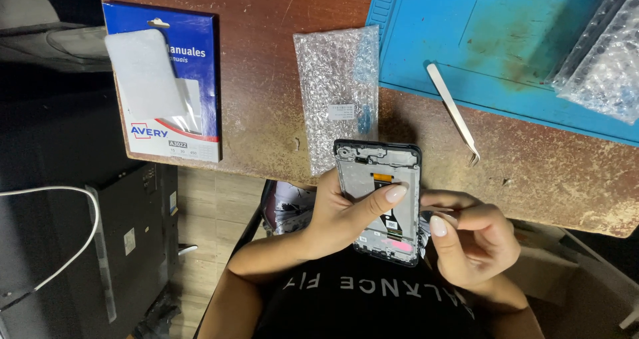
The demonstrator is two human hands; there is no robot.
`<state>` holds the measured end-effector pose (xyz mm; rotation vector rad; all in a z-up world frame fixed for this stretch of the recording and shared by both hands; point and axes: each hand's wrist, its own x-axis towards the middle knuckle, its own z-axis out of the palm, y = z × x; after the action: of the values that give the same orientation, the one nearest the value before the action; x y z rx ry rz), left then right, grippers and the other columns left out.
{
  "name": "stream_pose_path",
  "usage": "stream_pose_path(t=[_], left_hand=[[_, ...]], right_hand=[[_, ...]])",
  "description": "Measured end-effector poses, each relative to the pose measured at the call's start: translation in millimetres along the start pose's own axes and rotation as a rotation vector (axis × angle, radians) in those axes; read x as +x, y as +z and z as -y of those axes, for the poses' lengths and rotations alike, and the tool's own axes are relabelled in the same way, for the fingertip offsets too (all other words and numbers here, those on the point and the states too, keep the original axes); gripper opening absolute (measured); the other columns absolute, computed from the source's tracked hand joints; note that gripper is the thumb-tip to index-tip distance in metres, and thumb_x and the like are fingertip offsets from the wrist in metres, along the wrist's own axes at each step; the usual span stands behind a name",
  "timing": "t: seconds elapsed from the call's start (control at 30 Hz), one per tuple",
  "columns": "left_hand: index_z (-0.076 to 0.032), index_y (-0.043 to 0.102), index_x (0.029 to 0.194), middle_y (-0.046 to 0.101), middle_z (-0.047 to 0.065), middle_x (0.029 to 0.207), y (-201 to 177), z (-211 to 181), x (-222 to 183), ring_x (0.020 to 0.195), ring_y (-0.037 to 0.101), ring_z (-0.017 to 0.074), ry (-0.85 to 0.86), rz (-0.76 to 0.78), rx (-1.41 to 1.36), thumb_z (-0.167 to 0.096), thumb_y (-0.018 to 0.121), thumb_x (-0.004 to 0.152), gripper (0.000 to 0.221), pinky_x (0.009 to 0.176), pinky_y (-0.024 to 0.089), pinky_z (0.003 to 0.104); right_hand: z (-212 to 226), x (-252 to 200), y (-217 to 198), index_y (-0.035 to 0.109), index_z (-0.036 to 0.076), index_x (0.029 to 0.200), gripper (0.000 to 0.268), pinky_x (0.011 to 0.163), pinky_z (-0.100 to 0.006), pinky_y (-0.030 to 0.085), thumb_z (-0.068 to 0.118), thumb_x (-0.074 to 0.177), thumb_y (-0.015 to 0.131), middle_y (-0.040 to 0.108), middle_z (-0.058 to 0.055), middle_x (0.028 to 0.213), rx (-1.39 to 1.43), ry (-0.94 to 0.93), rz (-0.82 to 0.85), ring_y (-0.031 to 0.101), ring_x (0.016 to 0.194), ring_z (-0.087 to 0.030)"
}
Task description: Disassembling a smartphone using a prying tool to separate the frame and inspecting internal components.
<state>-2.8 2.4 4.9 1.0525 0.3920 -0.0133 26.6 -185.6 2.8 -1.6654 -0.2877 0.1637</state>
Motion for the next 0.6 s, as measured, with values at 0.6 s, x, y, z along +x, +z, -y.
stream_pose_path(t=[0.6], left_hand=[[-0.009, 0.073, 0.115, 0.076, 0.001, 0.114, 3, 0, -2, 0.104, 0.071, 0.0107, -0.016, 0.002, -0.016, -0.019, 0.074, 0.102, 0.016, 0.096, 0.06, 0.028]], right_hand=[[-1, -4, 8, 0.046, 0.002, 0.086, 0.021, 0.074, -0.037, 0.064, -0.004, 0.093, 0.064, 0.068, -0.029, 0.084, -0.134, -0.131, -0.074, 0.078, 0.084, -0.034]])
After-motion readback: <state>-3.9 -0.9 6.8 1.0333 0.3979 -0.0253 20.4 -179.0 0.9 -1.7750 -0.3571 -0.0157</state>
